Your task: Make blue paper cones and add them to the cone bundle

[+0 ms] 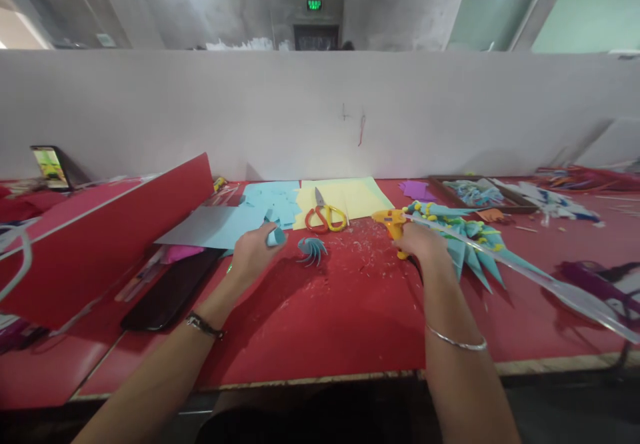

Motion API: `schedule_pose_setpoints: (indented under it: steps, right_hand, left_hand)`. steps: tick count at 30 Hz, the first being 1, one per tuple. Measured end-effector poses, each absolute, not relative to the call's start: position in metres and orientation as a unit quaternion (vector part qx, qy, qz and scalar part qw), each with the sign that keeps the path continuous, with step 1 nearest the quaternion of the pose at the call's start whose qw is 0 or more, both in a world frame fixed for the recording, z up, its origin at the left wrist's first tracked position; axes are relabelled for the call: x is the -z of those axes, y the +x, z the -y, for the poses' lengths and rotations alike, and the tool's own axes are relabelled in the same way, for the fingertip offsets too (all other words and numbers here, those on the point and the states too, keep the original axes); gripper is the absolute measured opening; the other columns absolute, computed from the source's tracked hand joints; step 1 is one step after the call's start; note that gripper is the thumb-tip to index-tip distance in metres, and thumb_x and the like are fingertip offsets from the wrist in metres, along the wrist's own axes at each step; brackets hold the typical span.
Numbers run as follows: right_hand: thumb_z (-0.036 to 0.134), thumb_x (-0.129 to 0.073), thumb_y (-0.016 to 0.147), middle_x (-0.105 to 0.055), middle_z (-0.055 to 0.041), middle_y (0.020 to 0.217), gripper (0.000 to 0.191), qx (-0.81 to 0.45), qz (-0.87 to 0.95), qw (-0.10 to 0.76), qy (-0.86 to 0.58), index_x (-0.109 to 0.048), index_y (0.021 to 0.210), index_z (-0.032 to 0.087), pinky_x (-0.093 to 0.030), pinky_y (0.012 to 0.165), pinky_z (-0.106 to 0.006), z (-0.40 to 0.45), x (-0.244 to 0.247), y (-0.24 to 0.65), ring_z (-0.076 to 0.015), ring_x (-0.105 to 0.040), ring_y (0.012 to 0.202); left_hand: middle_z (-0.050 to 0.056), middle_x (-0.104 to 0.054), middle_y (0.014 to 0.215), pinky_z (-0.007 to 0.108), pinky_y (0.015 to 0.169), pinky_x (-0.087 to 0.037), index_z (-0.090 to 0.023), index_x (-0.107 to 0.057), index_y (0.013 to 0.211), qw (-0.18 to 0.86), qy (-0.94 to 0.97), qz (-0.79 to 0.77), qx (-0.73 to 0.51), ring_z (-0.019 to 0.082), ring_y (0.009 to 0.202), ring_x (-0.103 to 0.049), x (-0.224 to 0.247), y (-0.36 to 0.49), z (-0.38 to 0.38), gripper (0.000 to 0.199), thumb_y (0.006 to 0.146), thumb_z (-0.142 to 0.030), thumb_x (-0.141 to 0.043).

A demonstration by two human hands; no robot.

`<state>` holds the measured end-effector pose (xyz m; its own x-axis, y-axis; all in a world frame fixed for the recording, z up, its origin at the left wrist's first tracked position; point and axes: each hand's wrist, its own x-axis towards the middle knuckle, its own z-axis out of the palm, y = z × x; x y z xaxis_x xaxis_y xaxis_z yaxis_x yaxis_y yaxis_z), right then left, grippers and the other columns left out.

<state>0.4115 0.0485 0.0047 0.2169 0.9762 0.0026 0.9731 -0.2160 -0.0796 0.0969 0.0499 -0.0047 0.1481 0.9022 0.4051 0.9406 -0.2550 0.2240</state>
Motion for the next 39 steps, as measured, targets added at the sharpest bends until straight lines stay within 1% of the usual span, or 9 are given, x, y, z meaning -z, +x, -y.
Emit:
schedule_pose_setpoints:
  steps: [7,10,13,17,21,24,28,32,39]
  right_hand:
    - [0.026,-0.05,0.07,-0.065,-0.0145,0.084,0.022,-0.06,0.609,0.033,-0.79,-0.063,0.081,0.012,-0.04,0.061,-0.029,-0.055,0.002,0.411,-0.0256,-0.06,0.076]
    - [0.027,-0.045,0.075,-0.064,-0.0156,0.09,0.027,-0.036,0.609,0.066,-0.789,-0.059,0.092,0.012,-0.041,0.063,-0.03,-0.057,0.004,0.411,-0.0265,-0.06,0.08]
    - [0.027,-0.037,0.08,-0.061,-0.0177,0.096,0.032,0.036,0.627,0.169,-0.76,-0.053,0.102,0.01,-0.041,0.067,-0.033,-0.056,0.001,0.406,-0.028,-0.058,0.087]
    - [0.029,-0.035,0.082,-0.06,-0.0141,0.096,0.034,0.061,0.643,0.343,-0.682,-0.046,0.11,0.014,-0.041,0.069,-0.035,-0.05,-0.012,0.384,-0.0264,-0.057,0.086]
    - [0.032,-0.032,0.083,-0.06,-0.0097,0.083,0.033,0.011,0.652,0.427,-0.627,-0.045,0.109,0.016,-0.041,0.06,-0.033,-0.042,-0.023,0.358,-0.0211,-0.056,0.07]
    - [0.037,-0.035,0.082,-0.057,-0.0047,0.07,0.029,-0.027,0.64,0.47,-0.607,-0.049,0.098,0.018,-0.039,0.054,-0.029,-0.035,-0.026,0.341,-0.0161,-0.052,0.058]
    - [0.045,-0.053,0.069,-0.051,0.0008,0.057,0.029,-0.061,0.652,0.468,-0.594,-0.052,0.079,0.017,-0.035,0.046,-0.025,-0.025,-0.028,0.321,-0.0116,-0.045,0.048]
    - [0.047,-0.058,0.064,-0.047,0.0035,0.052,0.037,-0.096,0.689,0.43,-0.575,-0.052,0.084,0.017,-0.031,0.042,-0.023,-0.018,-0.027,0.304,-0.0095,-0.041,0.044]
    - [0.052,-0.058,0.063,-0.054,-0.0024,0.061,0.046,-0.075,0.735,0.37,-0.563,-0.054,0.093,0.017,-0.033,0.046,-0.026,-0.016,-0.02,0.291,-0.0156,-0.049,0.053]
  left_hand:
    - [-0.002,-0.054,0.059,0.021,0.052,-0.029,-0.02,-0.054,0.069,-0.037,-0.755,0.565,0.332,0.012,0.055,-0.046,0.01,0.097,-0.053,0.009,0.07,-0.028,-0.05]
    - [-0.003,-0.05,0.056,0.02,0.051,-0.03,-0.018,-0.051,0.063,-0.066,-0.759,0.529,0.375,0.01,0.054,-0.044,0.012,0.097,-0.056,0.009,0.069,-0.026,-0.051]
    - [-0.004,-0.047,0.055,0.019,0.051,-0.03,-0.018,-0.047,0.06,-0.077,-0.771,0.492,0.397,0.009,0.053,-0.043,0.014,0.096,-0.058,0.011,0.068,-0.024,-0.051]
    - [-0.005,-0.044,0.052,0.019,0.05,-0.029,-0.017,-0.043,0.055,-0.094,-0.773,0.475,0.41,0.008,0.051,-0.04,0.015,0.093,-0.06,0.016,0.067,-0.021,-0.052]
    - [-0.006,-0.038,0.048,0.019,0.047,-0.027,-0.017,-0.039,0.051,-0.124,-0.744,0.488,0.439,0.007,0.048,-0.036,0.017,0.091,-0.062,0.026,0.069,-0.029,-0.054]
    - [-0.007,-0.034,0.046,0.018,0.045,-0.025,-0.017,-0.038,0.05,-0.142,-0.724,0.5,0.454,0.006,0.046,-0.031,0.018,0.09,-0.065,0.032,0.068,-0.037,-0.055]
    - [-0.007,-0.035,0.048,0.018,0.047,-0.027,-0.017,-0.038,0.051,-0.134,-0.71,0.502,0.476,0.006,0.048,-0.03,0.018,0.091,-0.066,0.031,0.069,-0.035,-0.055]
    - [-0.006,-0.036,0.052,0.017,0.049,-0.029,-0.017,-0.036,0.053,-0.116,-0.712,0.485,0.494,0.007,0.05,-0.032,0.017,0.091,-0.066,0.029,0.071,-0.033,-0.053]
    - [-0.003,-0.047,0.058,0.02,0.054,-0.035,-0.018,-0.045,0.058,-0.064,-0.726,0.475,0.493,0.009,0.056,-0.042,0.016,0.091,-0.064,0.012,0.067,-0.022,-0.053]
